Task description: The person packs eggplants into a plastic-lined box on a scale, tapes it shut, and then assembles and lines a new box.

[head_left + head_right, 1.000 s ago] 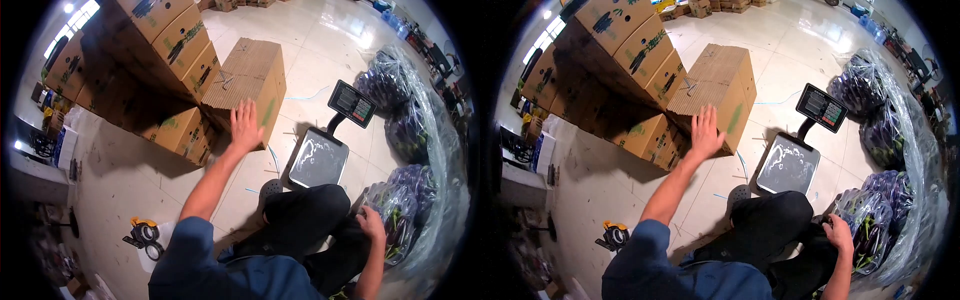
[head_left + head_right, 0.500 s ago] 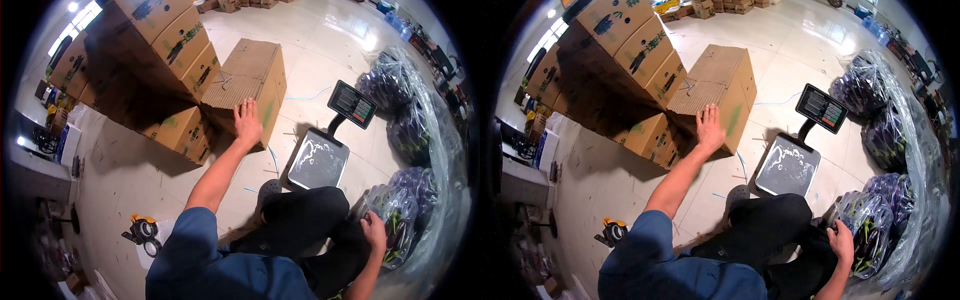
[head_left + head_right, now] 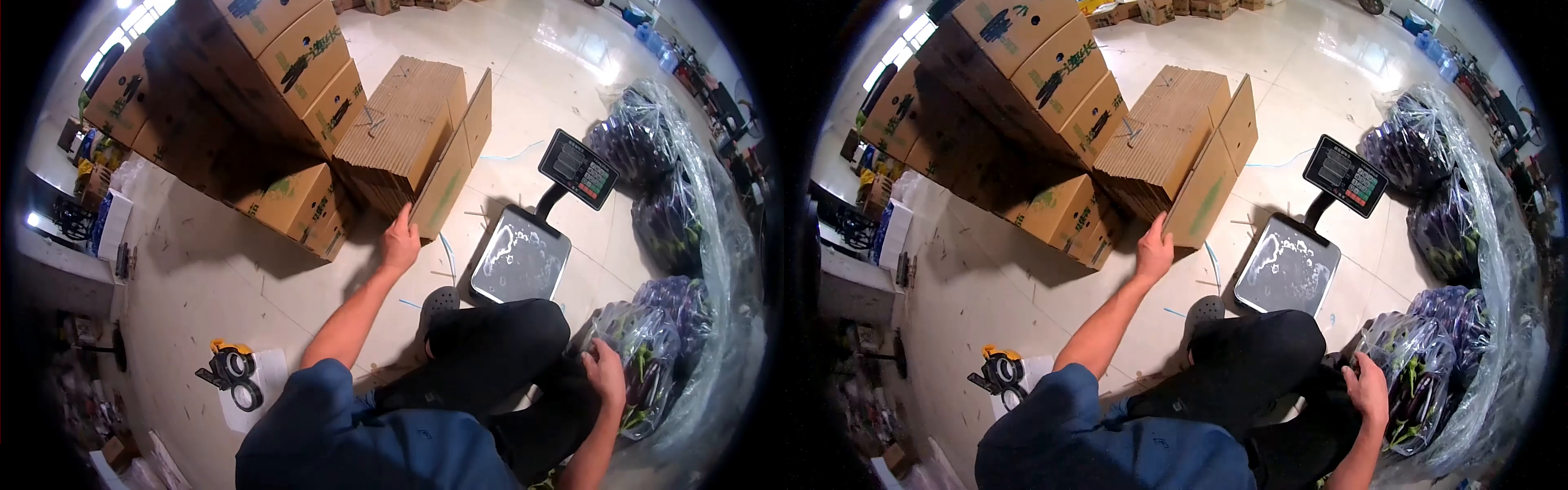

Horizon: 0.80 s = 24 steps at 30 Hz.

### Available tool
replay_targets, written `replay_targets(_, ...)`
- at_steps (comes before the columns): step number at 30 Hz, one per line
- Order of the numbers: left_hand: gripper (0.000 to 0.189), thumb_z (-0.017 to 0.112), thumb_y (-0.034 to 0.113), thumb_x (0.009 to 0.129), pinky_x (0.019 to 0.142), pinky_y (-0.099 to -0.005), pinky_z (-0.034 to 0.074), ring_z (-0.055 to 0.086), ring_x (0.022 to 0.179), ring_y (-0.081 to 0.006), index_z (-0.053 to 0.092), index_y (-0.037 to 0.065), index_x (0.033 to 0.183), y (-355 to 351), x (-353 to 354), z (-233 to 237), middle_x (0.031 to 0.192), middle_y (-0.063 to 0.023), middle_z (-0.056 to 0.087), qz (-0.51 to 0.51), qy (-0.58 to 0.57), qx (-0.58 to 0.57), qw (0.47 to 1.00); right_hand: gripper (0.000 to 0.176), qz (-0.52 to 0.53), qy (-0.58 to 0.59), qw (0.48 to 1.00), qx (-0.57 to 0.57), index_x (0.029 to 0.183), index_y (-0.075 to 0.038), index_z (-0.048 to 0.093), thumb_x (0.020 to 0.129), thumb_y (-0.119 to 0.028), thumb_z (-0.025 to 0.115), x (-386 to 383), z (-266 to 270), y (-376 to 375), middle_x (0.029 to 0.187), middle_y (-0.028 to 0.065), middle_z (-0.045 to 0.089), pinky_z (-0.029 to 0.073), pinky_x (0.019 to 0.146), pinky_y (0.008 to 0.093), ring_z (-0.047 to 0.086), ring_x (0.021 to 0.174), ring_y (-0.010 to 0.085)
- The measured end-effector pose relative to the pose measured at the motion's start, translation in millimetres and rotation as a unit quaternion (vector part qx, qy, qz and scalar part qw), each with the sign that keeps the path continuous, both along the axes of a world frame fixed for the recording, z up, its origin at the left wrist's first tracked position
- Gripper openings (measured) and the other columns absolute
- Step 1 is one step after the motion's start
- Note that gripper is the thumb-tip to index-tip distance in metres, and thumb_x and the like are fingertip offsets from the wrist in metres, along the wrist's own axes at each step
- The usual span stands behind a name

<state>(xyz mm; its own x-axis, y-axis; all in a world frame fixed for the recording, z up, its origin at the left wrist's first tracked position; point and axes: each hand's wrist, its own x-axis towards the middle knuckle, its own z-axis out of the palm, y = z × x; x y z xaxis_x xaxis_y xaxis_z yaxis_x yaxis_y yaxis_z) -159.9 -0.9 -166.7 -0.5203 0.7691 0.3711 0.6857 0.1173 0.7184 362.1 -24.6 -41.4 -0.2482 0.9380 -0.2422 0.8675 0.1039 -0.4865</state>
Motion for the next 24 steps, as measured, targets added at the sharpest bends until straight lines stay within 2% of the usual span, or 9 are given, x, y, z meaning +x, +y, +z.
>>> replay_targets(1,0.038,0.057,0.011,0.091,0.086,-0.0482,0.052,0.063,0.103,-0.0436,0.057,0.004,0.129,-8,-2,0,0.114,-0.025,0.065,-0.039,-0.018,0.005,0.999,0.042,-0.007,-0.006,1.0,-0.01,0.121,0.002,0.06,0.086,-0.016,0.071,-4,4,2,0.096,0.0234,0.066,0.051,0.081,0.0421,0.065,0.09,0.0391)
replay_targets(4,0.037,0.059,0.009,0.089,0.087,-0.0477,0.052,0.061,0.106,-0.0426,0.058,0.003,0.126,-46,4,-7,0.112,-0.0231,0.065,-0.062,0.018,-0.16,0.985,0.044,-0.024,-0.015,0.999,-0.023,0.123,0.003,0.059,0.086,-0.017,0.071,-7,8,4,0.1,0.0241,0.067,0.051,0.084,0.0415,0.066,0.094,0.0393)
replay_targets(8,0.043,0.055,-0.005,0.084,0.091,-0.0401,0.052,0.064,0.106,-0.0371,0.063,0.003,0.126,-110,21,-52,0.113,-0.0193,0.065,-0.055,-0.084,-0.119,0.988,0.043,-0.021,0.004,1.0,-0.011,0.125,0.003,0.06,0.086,-0.012,0.072,-9,-1,9,0.097,0.024,0.069,0.053,0.082,0.039,0.068,0.094,0.0349)
replay_targets(10,0.048,0.053,-0.01,0.081,0.095,-0.0377,0.051,0.064,0.109,-0.0344,0.065,0.004,0.126,-135,17,-72,0.116,-0.0184,0.066,-0.056,-0.138,-0.095,0.984,0.05,-0.048,0.061,0.997,-0.022,0.132,0.001,0.056,0.086,-0.008,0.072,0,-16,21,0.107,0.0234,0.069,0.053,0.082,0.0359,0.069,0.096,0.0289)
replay_targets(14,0.063,0.042,-0.017,0.071,0.106,-0.034,0.046,0.062,0.121,-0.03,0.068,0.004,0.125,-162,-10,-90,0.125,-0.0177,0.066,-0.09,-0.136,-0.083,0.983,0.068,-0.063,0.209,0.963,0.158,0.143,0.0,0.047,0.082,-0.008,0.076,-47,14,37,0.134,0.0195,0.058,0.054,0.086,0.0347,0.062,0.11,0.0285)
replay_targets(17,0.059,0.043,-0.015,0.071,0.105,-0.0345,0.047,0.064,0.119,-0.0289,0.068,0.003,0.122,-139,-19,-42,0.122,-0.0172,0.068,-0.146,-0.086,-0.082,0.982,0.068,0.014,0.231,0.957,0.176,0.139,0.002,0.051,0.079,-0.014,0.08,-100,58,40,0.132,0.0202,0.057,0.051,0.092,0.039,0.058,0.116,0.0328)
replay_targets(20,0.052,0.048,-0.013,0.073,0.101,-0.0326,0.049,0.066,0.113,-0.0255,0.069,0.002,0.118,-99,-32,4,0.119,-0.0151,0.07,-0.186,-0.086,-0.064,0.977,0.066,0.197,0.064,0.952,0.226,0.132,0.002,0.056,0.076,-0.019,0.083,-107,44,69,0.131,0.0215,0.058,0.047,0.099,0.0425,0.055,0.119,0.0368)
replay_targets(21,0.05,0.049,-0.012,0.074,0.098,-0.0319,0.05,0.067,0.11,-0.024,0.07,0.002,0.117,-86,-36,21,0.117,-0.0146,0.071,-0.196,-0.106,-0.073,0.972,0.061,0.161,0.056,0.96,0.221,0.125,0.003,0.061,0.074,-0.022,0.084,-103,33,80,0.125,0.0223,0.06,0.043,0.103,0.0445,0.055,0.116,0.0401)
replay_targets(24,0.043,0.052,-0.01,0.077,0.091,-0.0287,0.051,0.068,0.101,-0.0174,0.07,0.001,0.113,-51,-25,84,0.106,-0.0119,0.074,-0.2,-0.158,-0.12,0.96,0.051,-0.042,0.207,0.977,0.006,0.122,0.005,0.063,0.083,-0.023,0.081,-69,14,101,0.11,0.0193,0.07,0.053,0.091,0.0366,0.066,0.103,0.0263)
